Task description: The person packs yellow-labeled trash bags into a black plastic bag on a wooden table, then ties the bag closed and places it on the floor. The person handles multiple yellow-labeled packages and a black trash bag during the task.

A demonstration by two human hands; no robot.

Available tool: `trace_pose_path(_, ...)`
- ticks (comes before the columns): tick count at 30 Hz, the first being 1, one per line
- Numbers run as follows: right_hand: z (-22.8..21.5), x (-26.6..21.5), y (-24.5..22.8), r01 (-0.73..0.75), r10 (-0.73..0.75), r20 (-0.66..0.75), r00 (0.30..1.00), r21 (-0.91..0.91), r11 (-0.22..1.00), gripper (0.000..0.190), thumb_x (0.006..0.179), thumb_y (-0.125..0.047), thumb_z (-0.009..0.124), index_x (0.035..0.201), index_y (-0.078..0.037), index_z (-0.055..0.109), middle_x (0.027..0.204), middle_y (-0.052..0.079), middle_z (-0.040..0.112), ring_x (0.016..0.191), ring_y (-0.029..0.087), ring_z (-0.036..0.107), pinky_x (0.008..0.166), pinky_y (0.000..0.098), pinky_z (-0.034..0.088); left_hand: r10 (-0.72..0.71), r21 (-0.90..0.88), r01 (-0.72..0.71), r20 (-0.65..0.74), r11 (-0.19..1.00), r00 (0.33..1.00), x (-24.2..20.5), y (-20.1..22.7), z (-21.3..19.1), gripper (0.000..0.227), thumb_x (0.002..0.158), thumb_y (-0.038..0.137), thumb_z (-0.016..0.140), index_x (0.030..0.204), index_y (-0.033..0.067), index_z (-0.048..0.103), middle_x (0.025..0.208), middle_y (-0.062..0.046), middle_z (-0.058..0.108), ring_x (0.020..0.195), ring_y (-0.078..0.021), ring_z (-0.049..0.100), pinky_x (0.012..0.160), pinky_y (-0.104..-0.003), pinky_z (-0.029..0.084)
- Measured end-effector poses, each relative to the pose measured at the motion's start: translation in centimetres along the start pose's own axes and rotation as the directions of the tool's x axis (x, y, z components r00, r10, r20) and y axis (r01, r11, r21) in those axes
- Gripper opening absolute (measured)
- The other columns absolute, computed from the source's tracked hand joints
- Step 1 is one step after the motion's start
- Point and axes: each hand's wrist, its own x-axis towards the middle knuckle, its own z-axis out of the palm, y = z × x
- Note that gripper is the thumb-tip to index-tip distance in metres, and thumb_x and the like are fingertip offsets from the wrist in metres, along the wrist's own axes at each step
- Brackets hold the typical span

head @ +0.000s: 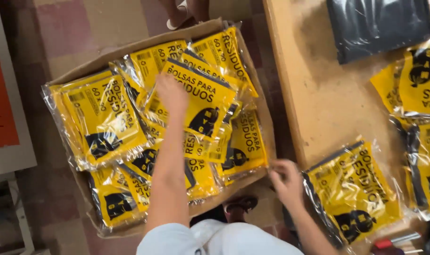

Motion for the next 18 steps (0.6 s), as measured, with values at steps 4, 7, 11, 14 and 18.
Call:
trace_pose_path(4,13.3,7.7,2.4,-0.2,0.152,0.193,0.969,0.255,0.946,0.052,0.091,-0.023,0.074,0.138,-0.015,0.053,0.129,0.004,0.061,0.125,0.023,0.059,0.105,0.0419,0.049,-0.292,0.163,0.256,0.255,0.953,0.922,3.4,-8.7,5.0,0.065,0.075,0.034,0.08,0.127,0.0153,0.047,0.112,-0.004,0.054,0.107,-0.0281,0.053,0.07,-0.052,0.059)
trace_pose_path(7,18.5,12.4,-0.3,-0.466,0.35,0.322,0.879,0.433,0.772,0.051,0.1,-0.037,0.067,0.136,-0.007,0.045,0.139,0.017,0.045,0.131,0.032,0.046,0.107,0.0492,0.044,-0.196,0.11,0.162,0.518,0.981,0.832,3.5,-8.5,1.9,0.051,0.078,0.056,0.075,0.116,0.0242,0.064,0.109,-0.004,0.058,0.102,-0.0332,0.063,0.076,-0.053,0.057)
trace_pose_path(11,21.8,13.3,1.8,-0.611,0.551,0.266,0.791,0.383,0.693,0.06,0.096,-0.033,0.073,0.139,-0.003,0.044,0.129,0.014,0.055,0.117,0.026,0.057,0.097,0.0412,0.054,-0.026,-0.146,0.168,0.674,0.975,0.739,-1.7,-6.0,-3.5,0.034,0.085,0.037,0.073,0.113,0.0197,0.065,0.103,-0.008,0.069,0.099,-0.0372,0.069,0.082,-0.055,0.056)
trace_pose_path(14,21.1,9.8,3.2,-0.589,0.545,0.227,0.807,0.253,0.768,0.048,0.088,-0.023,0.08,0.128,-0.004,0.06,0.119,0.013,0.068,0.112,0.024,0.065,0.093,0.0413,0.056,0.023,-0.319,0.323,0.742,0.891,0.67,-7.7,-2.9,-11.2,0.029,0.088,0.026,0.072,0.112,0.014,0.06,0.102,-0.014,0.069,0.103,-0.0377,0.068,0.086,-0.052,0.055)
trace_pose_path(18,16.6,8.2,0.6,-0.26,0.312,0.21,0.927,-0.243,0.935,0.043,0.078,-0.041,0.085,0.097,-0.004,0.074,0.091,0.015,0.075,0.093,0.034,0.07,0.075,0.0455,0.055,-0.129,-0.263,0.495,0.77,0.829,0.625,-16.0,-0.1,-17.3,0.025,0.089,0.027,0.071,0.1,0.0075,0.061,0.09,-0.019,0.069,0.093,-0.0386,0.07,0.076,-0.048,0.057)
